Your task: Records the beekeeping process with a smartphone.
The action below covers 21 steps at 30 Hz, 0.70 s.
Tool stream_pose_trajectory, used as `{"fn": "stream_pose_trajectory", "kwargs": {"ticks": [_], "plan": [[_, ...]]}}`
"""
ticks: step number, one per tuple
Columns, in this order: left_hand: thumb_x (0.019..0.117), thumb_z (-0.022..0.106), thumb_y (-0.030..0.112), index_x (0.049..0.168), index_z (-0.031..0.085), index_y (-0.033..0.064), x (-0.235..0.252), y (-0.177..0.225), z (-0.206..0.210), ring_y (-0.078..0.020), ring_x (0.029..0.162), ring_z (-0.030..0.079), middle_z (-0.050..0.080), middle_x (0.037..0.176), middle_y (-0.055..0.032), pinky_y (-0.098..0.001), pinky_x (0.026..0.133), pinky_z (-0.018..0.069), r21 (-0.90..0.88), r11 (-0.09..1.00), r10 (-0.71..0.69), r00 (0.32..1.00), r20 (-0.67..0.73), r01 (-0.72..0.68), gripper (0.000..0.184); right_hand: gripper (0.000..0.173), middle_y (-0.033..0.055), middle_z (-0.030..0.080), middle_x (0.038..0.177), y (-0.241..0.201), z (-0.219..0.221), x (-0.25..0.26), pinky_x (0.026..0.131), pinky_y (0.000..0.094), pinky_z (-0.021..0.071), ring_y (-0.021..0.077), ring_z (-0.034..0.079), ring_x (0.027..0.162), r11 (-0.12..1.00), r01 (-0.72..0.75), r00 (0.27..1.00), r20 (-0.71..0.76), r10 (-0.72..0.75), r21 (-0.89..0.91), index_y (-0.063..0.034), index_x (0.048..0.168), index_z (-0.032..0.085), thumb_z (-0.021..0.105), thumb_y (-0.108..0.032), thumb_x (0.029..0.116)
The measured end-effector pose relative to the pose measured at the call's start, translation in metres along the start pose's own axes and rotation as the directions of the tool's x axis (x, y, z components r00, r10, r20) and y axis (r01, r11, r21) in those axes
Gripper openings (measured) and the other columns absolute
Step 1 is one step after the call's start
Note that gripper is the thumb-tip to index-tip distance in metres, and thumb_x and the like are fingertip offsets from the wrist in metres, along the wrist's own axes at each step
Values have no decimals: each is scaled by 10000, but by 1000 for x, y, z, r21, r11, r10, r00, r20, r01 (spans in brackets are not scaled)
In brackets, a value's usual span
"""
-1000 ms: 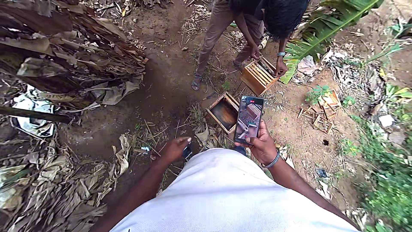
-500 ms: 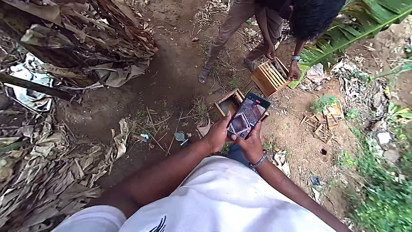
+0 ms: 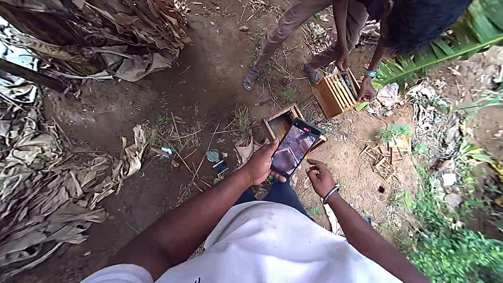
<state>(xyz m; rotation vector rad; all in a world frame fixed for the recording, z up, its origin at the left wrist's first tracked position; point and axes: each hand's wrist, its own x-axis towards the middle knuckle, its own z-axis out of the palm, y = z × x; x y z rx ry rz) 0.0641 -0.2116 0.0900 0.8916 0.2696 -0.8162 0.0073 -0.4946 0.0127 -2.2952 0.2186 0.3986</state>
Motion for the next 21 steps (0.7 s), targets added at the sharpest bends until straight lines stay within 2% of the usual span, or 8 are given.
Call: {"fn": "stream_pose_trajectory", "kwargs": {"ticks": [2,4,6,8,12,14,19,21], "plan": [[1108,262,549,1363,577,113,4,4,-6,-323,862,749,705,1170,-193,-450,591,638,3,1000,-3,1000,10,3,595,343,158,680,1234,26,0,23,916,503,570,289,692,1042,977,-110,991,59,122,-183,-30,1263,673,674,-136,936],[1116,255,525,1347,578,99,10,6,-13,-319,857,748,707,1149,-196,-447,602,639,7,1000,-2,1000,22,2,582,329,157,709,1162,48,3,47,937,512,558,291,703,1020,938,-191,970,93,226,-289,-28,1234,686,676,-144,926],[1119,253,514,1333,593,94,14,4,-20,-300,823,746,717,1112,-186,-423,595,638,40,999,7,1000,12,-7,581,318,146,727,1120,64,9,68,932,544,548,303,707,1009,896,-257,948,88,307,-363,-47,1208,705,673,-163,914],[1128,226,479,1329,598,73,25,9,-32,-292,823,747,726,1096,-182,-417,612,640,81,996,24,1000,-1,-24,585,327,147,728,1134,74,12,101,969,578,522,327,690,1072,853,-311,924,75,374,-419,-75,1210,712,671,-216,918],[1128,224,480,1301,612,64,45,2,-58,-303,827,750,732,1086,-177,-441,602,641,63,998,7,998,-68,-3,595,325,188,726,1120,94,26,148,961,626,512,386,678,1092,809,-391,899,5,437,-439,-77,1167,731,693,-288,923],[1128,220,486,1311,603,68,54,-1,-68,-313,842,748,723,1110,-186,-454,610,639,56,998,1,997,-73,3,596,322,197,724,1117,100,33,168,942,633,515,398,678,1083,802,-429,892,-54,449,-416,-75,1166,730,699,-269,911],[1128,262,471,1276,613,58,71,-10,-82,-335,845,752,717,1118,-203,-486,592,640,57,998,13,996,-87,-8,562,421,196,717,1143,124,47,197,946,627,517,400,673,1098,787,-516,856,-180,484,-337,-87,1259,692,738,-269,883],[1126,277,474,1275,615,64,73,-15,-86,-335,852,751,714,1132,-201,-485,594,640,53,999,18,996,-93,-14,552,432,202,716,1148,131,51,203,944,623,520,403,673,1101,781,-525,851,-203,484,-339,-87,1260,691,746,-278,878]]}}
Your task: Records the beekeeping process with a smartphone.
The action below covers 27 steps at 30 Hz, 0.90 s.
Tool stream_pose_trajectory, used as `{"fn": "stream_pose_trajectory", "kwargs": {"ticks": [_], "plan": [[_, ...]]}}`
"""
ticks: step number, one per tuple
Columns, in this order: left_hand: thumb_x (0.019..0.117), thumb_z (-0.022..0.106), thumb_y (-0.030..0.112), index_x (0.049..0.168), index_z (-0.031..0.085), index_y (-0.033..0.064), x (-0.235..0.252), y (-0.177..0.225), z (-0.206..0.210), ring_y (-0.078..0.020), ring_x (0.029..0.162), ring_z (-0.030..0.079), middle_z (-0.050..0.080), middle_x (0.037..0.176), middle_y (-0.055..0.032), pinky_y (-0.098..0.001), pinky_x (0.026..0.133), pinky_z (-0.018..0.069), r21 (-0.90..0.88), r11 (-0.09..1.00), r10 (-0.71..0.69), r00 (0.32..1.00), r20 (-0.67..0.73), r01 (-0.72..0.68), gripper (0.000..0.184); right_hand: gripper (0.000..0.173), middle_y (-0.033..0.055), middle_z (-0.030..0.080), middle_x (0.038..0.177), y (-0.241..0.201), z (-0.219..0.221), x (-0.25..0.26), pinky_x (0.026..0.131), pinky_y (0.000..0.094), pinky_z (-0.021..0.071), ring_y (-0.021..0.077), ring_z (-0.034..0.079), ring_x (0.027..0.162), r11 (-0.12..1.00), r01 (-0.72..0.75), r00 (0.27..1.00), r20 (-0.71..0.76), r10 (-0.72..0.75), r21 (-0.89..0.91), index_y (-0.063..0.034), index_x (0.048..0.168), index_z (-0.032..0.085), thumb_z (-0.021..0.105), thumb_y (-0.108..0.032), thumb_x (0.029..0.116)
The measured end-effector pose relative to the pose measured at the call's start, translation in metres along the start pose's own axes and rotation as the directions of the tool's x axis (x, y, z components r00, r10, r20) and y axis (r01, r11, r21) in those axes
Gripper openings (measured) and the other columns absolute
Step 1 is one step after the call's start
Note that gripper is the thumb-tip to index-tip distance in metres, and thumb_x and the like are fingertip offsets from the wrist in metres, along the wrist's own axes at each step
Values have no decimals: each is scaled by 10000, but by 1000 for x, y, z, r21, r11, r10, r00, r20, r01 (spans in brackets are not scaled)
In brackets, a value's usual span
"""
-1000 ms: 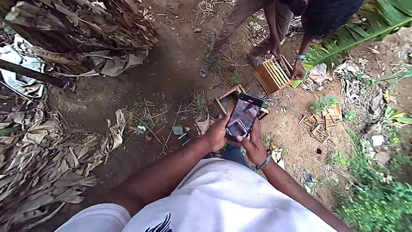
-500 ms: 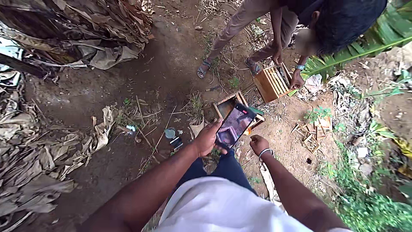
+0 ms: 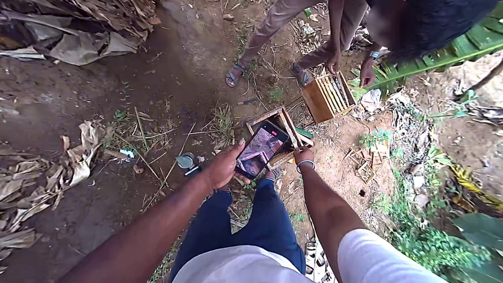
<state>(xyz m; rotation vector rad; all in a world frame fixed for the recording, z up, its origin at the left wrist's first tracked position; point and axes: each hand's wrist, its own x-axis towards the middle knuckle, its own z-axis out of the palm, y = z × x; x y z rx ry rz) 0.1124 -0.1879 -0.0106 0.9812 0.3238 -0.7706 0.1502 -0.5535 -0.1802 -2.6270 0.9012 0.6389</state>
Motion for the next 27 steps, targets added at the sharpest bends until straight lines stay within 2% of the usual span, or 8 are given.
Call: {"fn": "stream_pose_trajectory", "kwargs": {"ticks": [9,16,23,27], "plan": [[1132,282,439,1229,632,54,1,-16,-13,-326,822,757,719,1121,-197,-473,568,642,-43,999,29,999,-25,-30,529,379,212,666,1242,-2,7,17,963,615,511,396,642,1152,997,55,998,-33,-57,-60,-97,1198,735,744,-327,897],[1125,312,459,1272,642,79,-3,-18,-13,-326,844,754,709,1159,-188,-479,576,641,-38,999,17,998,-63,-20,524,274,186,694,1198,-5,10,10,959,609,511,381,654,1131,997,45,993,-107,-51,-56,-100,1123,770,732,-256,901],[1126,314,448,1236,652,85,-8,-21,-15,-325,848,756,719,1131,-180,-479,582,642,-55,998,1,998,-63,-5,508,251,186,704,1169,-4,11,10,955,608,510,376,665,1103,996,61,992,-105,-67,-60,-102,1087,788,727,-260,902],[1125,322,449,1256,643,72,-9,-23,-15,-337,858,755,711,1147,-197,-484,587,644,-79,997,-5,998,-67,0,512,230,190,711,1135,-6,11,11,934,618,509,387,666,1088,995,64,992,-105,-71,-72,-103,1029,795,739,-278,892]]}}
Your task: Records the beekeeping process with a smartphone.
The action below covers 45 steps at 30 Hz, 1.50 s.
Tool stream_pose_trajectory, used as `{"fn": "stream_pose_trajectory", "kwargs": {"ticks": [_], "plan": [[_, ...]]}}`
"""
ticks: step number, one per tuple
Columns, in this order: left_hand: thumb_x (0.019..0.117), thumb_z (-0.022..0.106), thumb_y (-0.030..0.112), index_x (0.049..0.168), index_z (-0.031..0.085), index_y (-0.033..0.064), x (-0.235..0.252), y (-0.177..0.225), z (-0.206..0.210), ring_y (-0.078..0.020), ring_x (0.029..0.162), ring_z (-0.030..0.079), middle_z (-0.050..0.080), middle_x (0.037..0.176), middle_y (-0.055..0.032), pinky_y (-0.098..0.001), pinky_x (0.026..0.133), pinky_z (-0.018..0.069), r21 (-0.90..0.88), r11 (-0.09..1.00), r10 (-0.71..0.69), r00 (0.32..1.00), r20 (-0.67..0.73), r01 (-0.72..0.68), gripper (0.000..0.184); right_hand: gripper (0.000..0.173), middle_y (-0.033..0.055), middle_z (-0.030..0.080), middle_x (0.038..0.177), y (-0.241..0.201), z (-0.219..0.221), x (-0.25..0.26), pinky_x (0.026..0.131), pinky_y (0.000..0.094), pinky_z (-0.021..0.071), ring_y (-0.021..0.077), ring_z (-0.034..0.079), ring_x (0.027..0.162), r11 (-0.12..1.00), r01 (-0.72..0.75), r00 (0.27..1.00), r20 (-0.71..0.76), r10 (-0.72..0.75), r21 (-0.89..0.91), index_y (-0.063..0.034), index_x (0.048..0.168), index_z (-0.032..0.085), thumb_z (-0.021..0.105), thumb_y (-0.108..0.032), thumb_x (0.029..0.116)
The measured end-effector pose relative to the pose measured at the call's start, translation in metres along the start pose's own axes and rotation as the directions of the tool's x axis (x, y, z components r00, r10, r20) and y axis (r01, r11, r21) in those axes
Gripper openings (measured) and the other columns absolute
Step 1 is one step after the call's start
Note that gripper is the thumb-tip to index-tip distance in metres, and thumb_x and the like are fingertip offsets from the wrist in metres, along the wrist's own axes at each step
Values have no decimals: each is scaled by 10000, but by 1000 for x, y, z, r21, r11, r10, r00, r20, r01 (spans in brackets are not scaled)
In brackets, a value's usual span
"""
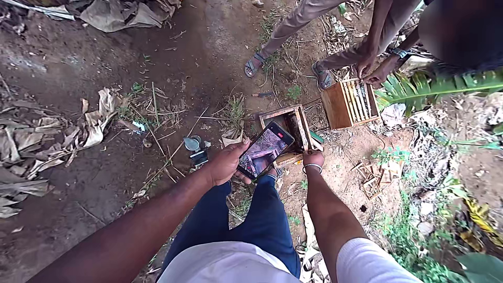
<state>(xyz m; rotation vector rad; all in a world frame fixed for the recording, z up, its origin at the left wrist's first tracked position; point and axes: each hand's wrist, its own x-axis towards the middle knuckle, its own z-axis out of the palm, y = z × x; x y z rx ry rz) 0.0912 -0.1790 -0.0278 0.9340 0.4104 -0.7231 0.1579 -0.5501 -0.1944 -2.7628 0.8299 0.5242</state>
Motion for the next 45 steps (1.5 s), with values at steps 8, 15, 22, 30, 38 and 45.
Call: {"fn": "stream_pose_trajectory", "kwargs": {"ticks": [8,15,22,30,38,45], "plan": [[1131,310,426,1273,641,81,2,-5,2,-327,846,758,713,1147,-191,-471,572,643,-15,1000,10,1000,0,-10,499,246,188,714,1118,-1,1,-2,929,615,511,377,670,1073,1000,-3,1000,-23,3,14,-107,1021,796,776,-294,861],[1132,294,437,1288,637,79,3,-8,4,-328,859,755,715,1146,-190,-482,569,640,-21,1000,-6,1000,-23,6,520,357,213,695,1154,3,9,-5,983,580,493,387,644,1119,983,-71,996,-42,79,171,-51,1116,758,831,-214,807],[1129,300,448,1294,636,91,6,-8,4,-325,865,757,715,1154,-185,-476,573,642,-16,1000,-11,1000,7,11,517,343,189,718,1117,10,14,3,975,583,494,370,661,1095,972,-99,995,1,101,211,-62,1132,755,821,-210,830],[1130,313,428,1249,654,82,10,-9,9,-329,878,756,715,1155,-178,-499,583,643,2,1000,-17,1000,-16,17,499,302,162,737,1046,20,14,11,934,583,511,339,688,1014,981,-42,999,-5,44,189,-87,1042,786,852,-244,792],[1130,314,434,1229,660,76,15,-11,12,-329,863,757,716,1144,-181,-492,578,643,18,1000,-20,1000,-1,20,507,284,182,704,1069,23,12,11,936,565,508,350,659,1029,975,1,1000,-10,1,223,-80,1010,787,864,-231,782],[1134,311,405,1207,655,80,17,-15,15,-321,836,756,717,1118,-181,-479,573,643,10,1000,-20,999,29,20,479,277,156,708,997,30,15,13,891,556,518,330,663,960,965,81,997,-37,-74,249,-73,1000,789,875,-217,780]]}}
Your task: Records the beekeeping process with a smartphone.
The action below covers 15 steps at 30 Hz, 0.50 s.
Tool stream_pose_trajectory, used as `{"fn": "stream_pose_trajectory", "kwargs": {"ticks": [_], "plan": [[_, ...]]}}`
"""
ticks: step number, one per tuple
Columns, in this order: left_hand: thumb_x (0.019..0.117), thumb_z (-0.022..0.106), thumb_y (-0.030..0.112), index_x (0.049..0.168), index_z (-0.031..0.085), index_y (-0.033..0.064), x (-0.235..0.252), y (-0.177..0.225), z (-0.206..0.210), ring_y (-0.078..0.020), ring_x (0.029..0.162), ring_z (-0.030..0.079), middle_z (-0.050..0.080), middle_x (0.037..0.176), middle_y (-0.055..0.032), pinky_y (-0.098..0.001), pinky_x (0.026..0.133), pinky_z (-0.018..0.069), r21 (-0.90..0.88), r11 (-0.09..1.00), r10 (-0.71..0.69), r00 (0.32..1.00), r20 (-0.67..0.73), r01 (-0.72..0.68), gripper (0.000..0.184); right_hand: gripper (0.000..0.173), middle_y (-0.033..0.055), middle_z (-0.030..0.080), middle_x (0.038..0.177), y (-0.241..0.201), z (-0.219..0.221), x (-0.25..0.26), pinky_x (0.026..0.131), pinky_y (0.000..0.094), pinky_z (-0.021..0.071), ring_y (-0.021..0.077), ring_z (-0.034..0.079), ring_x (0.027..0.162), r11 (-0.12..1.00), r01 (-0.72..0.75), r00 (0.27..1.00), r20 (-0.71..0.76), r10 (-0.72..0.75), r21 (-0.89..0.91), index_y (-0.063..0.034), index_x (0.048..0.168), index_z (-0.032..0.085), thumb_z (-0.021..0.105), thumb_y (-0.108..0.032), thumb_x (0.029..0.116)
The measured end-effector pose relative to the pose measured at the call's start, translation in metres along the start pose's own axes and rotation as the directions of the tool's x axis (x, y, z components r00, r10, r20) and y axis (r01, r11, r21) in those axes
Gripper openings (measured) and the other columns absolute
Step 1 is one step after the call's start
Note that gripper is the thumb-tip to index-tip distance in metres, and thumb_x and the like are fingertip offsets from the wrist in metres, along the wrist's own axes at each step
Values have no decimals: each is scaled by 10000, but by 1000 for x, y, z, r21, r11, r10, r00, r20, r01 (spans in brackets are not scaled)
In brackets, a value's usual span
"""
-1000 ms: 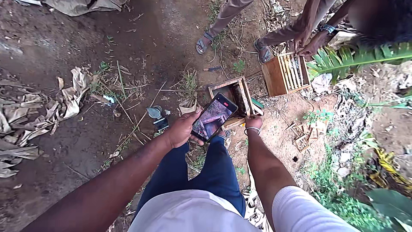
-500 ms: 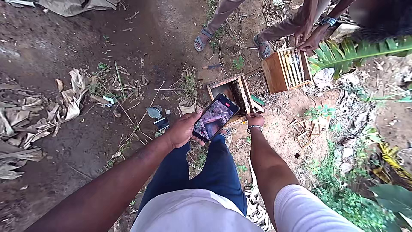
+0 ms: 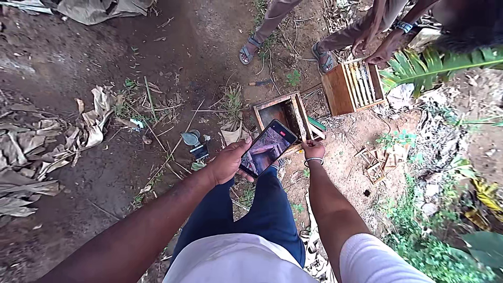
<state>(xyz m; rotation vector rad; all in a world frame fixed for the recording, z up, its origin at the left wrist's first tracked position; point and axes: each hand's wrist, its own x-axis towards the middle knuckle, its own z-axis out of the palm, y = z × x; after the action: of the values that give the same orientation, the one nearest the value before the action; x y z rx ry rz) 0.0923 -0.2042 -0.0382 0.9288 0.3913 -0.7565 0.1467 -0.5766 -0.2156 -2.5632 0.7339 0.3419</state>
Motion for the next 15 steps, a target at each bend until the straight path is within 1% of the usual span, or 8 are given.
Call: {"fn": "stream_pose_trajectory", "kwargs": {"ticks": [2,5,8,10,11,13,15], "plan": [[1135,309,403,1197,655,67,1,-2,-1,-326,828,757,717,1114,-191,-480,580,644,-9,1000,-3,1000,7,3,486,272,153,712,989,1,0,1,883,556,521,322,668,946,1000,17,1000,1,-17,-6,-76,996,790,876,-217,780],[1133,310,419,1230,650,72,0,-4,-1,-332,835,755,713,1126,-198,-485,589,645,-5,1000,-11,1000,1,11,495,283,164,710,1036,-2,-7,1,901,571,522,337,670,981,999,27,999,29,-26,-36,-67,1007,783,870,-224,787],[1134,308,416,1230,654,73,-2,-3,0,-326,824,758,720,1119,-193,-479,583,646,-10,1000,-5,1000,-11,4,496,279,145,722,1076,-5,-14,5,924,595,518,338,677,1022,992,41,996,86,-30,-123,-99,1009,788,852,-277,804],[1135,305,413,1224,655,70,-2,-1,0,-326,818,758,721,1115,-192,-478,579,645,-15,1000,-2,1000,-17,2,498,276,146,724,1079,-10,-18,7,927,611,519,345,680,1030,983,58,992,117,-38,-175,-109,1011,792,837,-295,813],[1134,305,415,1228,652,72,-3,-1,-1,-327,823,759,720,1118,-191,-479,581,646,-16,1000,-1,1000,-15,0,498,285,144,727,1076,-13,-19,8,930,610,521,345,683,1032,979,68,992,119,-45,-192,-108,1025,788,833,-292,811],[1133,304,419,1230,652,73,-4,0,-2,-329,826,760,721,1118,-192,-477,580,647,-29,1000,9,1000,-10,-10,500,340,152,726,1106,-23,-21,8,964,601,514,348,678,1071,976,77,991,119,-53,-204,-94,1109,767,815,-276,826],[1132,307,423,1237,653,72,-5,-1,-4,-334,843,759,720,1126,-195,-483,581,647,-49,999,19,1000,-9,-20,504,354,170,714,1128,-34,-20,8,974,594,511,359,667,1096,968,79,991,120,-51,-240,-79,1127,757,798,-287,843]]}}
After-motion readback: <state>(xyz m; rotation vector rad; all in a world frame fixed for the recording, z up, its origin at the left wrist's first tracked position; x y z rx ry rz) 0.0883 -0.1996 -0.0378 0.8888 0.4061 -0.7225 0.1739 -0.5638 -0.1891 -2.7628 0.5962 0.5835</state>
